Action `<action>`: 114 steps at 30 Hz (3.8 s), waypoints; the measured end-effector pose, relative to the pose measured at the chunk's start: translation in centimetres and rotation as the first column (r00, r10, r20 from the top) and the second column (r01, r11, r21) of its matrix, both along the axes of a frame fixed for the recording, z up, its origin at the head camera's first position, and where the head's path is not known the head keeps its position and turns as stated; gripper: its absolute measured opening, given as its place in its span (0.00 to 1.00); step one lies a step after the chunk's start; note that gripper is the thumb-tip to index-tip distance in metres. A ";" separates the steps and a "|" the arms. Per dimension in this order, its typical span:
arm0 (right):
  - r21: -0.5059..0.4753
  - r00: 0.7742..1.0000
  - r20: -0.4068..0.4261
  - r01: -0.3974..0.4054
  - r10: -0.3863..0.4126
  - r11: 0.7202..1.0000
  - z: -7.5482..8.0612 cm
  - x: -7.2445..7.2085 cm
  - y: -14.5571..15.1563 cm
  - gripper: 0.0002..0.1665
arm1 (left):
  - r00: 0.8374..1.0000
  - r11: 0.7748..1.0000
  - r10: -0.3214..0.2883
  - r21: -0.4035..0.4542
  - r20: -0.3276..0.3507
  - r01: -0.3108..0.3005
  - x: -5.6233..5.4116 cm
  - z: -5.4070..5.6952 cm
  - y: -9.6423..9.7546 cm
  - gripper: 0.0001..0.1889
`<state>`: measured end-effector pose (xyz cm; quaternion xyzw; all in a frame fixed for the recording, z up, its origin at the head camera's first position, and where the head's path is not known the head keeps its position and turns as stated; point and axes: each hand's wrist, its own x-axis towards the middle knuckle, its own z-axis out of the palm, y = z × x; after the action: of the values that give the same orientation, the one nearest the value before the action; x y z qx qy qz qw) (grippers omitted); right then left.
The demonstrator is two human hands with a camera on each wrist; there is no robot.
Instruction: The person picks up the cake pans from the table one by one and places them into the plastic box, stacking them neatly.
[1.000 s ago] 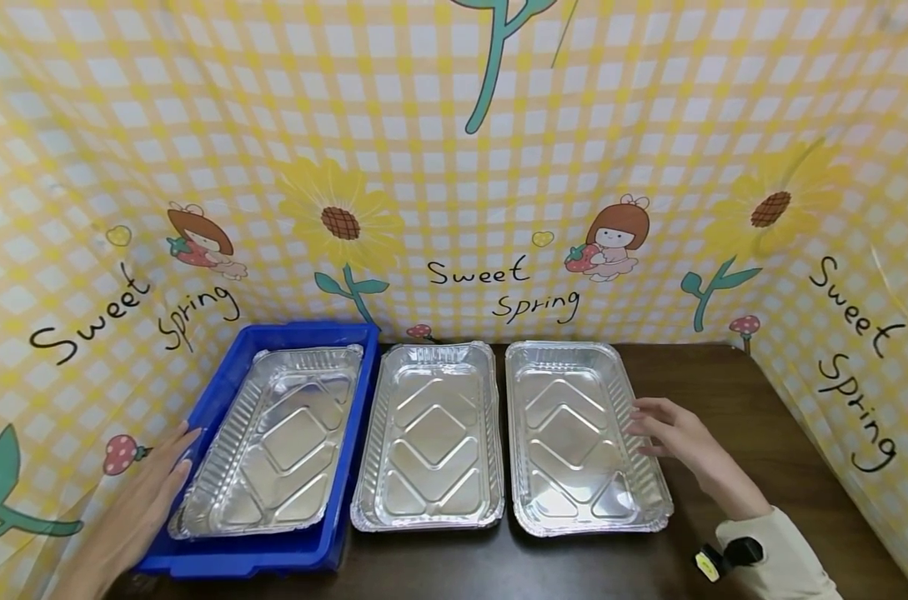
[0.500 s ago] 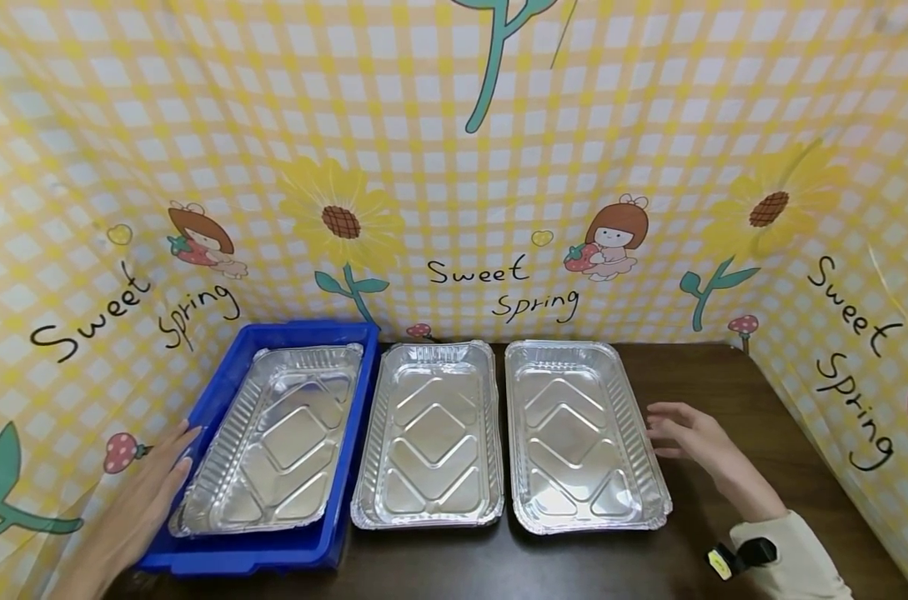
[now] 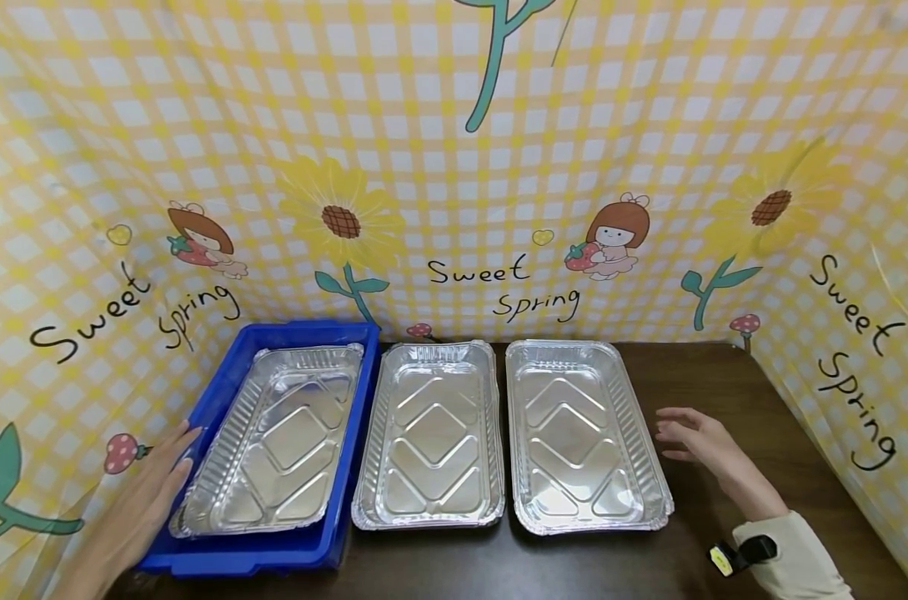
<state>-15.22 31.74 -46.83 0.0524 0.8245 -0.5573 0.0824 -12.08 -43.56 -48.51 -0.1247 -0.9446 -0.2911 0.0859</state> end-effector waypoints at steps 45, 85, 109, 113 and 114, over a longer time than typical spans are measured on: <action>0.089 0.993 0.119 0.004 -0.015 0.996 -2.1 -2.2 -1.3 0.36 | 0.999 1.000 0.008 0.003 0.043 -0.009 0.0 0.2 -0.2 0.28; -0.062 0.989 0.108 -0.097 0.103 0.993 -2.8 -4.0 0.0 0.47 | 1.000 1.000 0.006 0.000 0.021 -0.006 0.0 0.3 0.0 0.28; -0.156 0.981 0.105 -0.144 0.161 0.977 -2.7 -4.0 0.5 0.50 | 1.000 1.000 -0.001 0.018 0.006 0.001 0.0 0.3 0.0 0.28; -0.148 0.981 0.096 -0.152 0.167 0.977 -2.5 -3.9 0.6 0.50 | 1.000 1.000 -0.001 0.026 0.020 0.000 -0.1 0.4 0.0 0.28; -0.146 0.982 0.097 -0.149 0.164 0.978 -2.5 -3.9 0.6 0.50 | 1.000 1.000 -0.001 0.027 0.021 0.001 -0.1 0.5 0.1 0.28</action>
<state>-19.10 32.37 -49.32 0.0116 0.7799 -0.6011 0.1741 -12.16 -43.51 -48.05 -0.1209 -0.9413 -0.3053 0.0776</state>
